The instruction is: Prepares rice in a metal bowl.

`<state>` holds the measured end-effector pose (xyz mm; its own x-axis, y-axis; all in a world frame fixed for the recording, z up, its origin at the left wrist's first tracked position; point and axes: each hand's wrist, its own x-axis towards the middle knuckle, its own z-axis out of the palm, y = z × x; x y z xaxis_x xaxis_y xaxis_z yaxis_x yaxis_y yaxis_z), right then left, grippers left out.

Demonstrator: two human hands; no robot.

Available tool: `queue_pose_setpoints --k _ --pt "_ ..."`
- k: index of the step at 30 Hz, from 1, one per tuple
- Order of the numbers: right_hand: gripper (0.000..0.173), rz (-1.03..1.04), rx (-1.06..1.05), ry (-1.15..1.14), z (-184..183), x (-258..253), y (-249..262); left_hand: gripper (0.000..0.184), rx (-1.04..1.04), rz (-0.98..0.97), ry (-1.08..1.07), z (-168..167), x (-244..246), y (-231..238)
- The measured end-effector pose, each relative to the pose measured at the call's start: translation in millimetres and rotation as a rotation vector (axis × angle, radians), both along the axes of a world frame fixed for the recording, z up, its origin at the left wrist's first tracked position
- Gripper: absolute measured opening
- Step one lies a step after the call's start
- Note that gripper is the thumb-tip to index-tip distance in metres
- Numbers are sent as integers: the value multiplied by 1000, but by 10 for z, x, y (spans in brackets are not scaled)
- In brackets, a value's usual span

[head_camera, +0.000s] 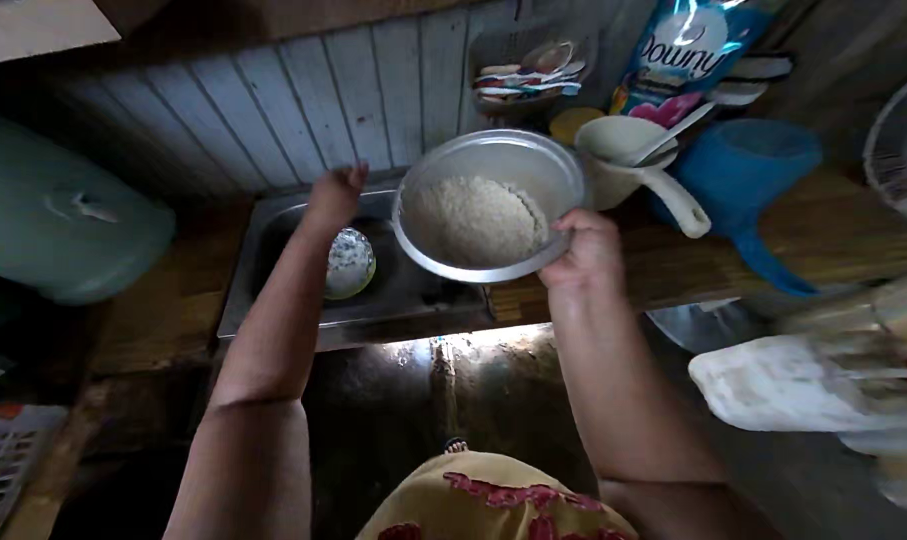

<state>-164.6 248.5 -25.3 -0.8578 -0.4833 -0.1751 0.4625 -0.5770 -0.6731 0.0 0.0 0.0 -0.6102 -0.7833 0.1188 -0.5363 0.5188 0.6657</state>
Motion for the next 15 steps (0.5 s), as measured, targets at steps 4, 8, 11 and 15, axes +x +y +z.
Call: queue_pose_setpoints --k 4,8,11,15 --pt "39 36 -1 -15 -51 115 -83 37 -182 -117 626 543 -248 372" --pt "39 52 7 -75 -70 212 -133 33 -277 -669 -291 352 -484 784" --pt "40 48 27 -91 -78 270 -158 44 -367 -736 -535 469 -624 800" --pt "38 45 27 -110 -43 346 -137 49 -438 -720 -716 588 -565 508"
